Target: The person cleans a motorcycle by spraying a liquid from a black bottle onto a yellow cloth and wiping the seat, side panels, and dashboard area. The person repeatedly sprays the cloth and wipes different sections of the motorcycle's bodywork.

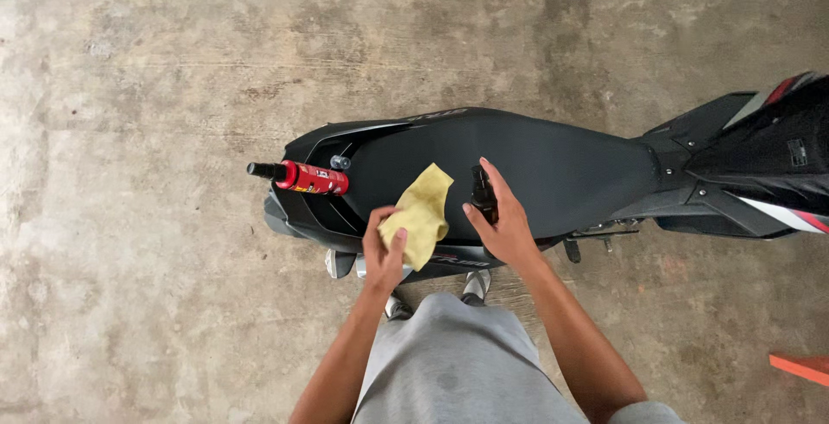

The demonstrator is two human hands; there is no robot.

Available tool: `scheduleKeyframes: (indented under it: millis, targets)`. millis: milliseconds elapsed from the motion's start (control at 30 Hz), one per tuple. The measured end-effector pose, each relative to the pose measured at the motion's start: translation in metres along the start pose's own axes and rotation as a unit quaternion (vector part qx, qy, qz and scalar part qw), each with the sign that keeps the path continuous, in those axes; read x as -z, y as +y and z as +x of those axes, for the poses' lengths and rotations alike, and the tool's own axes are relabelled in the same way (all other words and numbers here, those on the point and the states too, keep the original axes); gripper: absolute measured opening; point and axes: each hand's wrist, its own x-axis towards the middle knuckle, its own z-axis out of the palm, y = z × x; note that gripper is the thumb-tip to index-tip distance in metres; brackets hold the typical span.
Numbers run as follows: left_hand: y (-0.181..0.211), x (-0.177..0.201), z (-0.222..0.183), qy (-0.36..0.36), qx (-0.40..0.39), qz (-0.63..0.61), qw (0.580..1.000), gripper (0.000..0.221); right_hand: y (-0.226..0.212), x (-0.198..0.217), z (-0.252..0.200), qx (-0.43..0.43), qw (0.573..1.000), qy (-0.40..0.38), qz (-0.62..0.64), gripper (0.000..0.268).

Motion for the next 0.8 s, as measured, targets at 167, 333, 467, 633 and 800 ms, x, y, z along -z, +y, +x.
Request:
scheduleKeyframes:
  millis: [167,333,467,633,800]
  targets:
    - [0.029,-0.005,0.014,-0.061,0.031,-0.026,0.997,0.046,-0.008,0.003,0.004,-0.170,0.956,-0.112,0.211,0.066]
    - [0.064,-0.010,0.031,-0.103,0.120,0.081,0.984,0.037,0.003,-0.010,0.004,-0.245,0.938,-0.087,0.227,0.038]
    - [0.105,-0.019,0.032,-0.017,0.026,0.393,0.919,0.033,0.012,0.004,0.001,-0.167,0.975,0.015,0.144,0.022]
    - [0.117,-0.021,0.043,0.003,-0.227,0.486,0.844,0.034,0.018,0.019,0.003,-0.071,0.978,0.107,0.164,0.019]
    - [0.100,-0.018,0.060,-0.142,-0.161,0.405,0.889,0.054,0.026,0.035,0.017,-0.262,0.955,0.006,0.136,0.023]
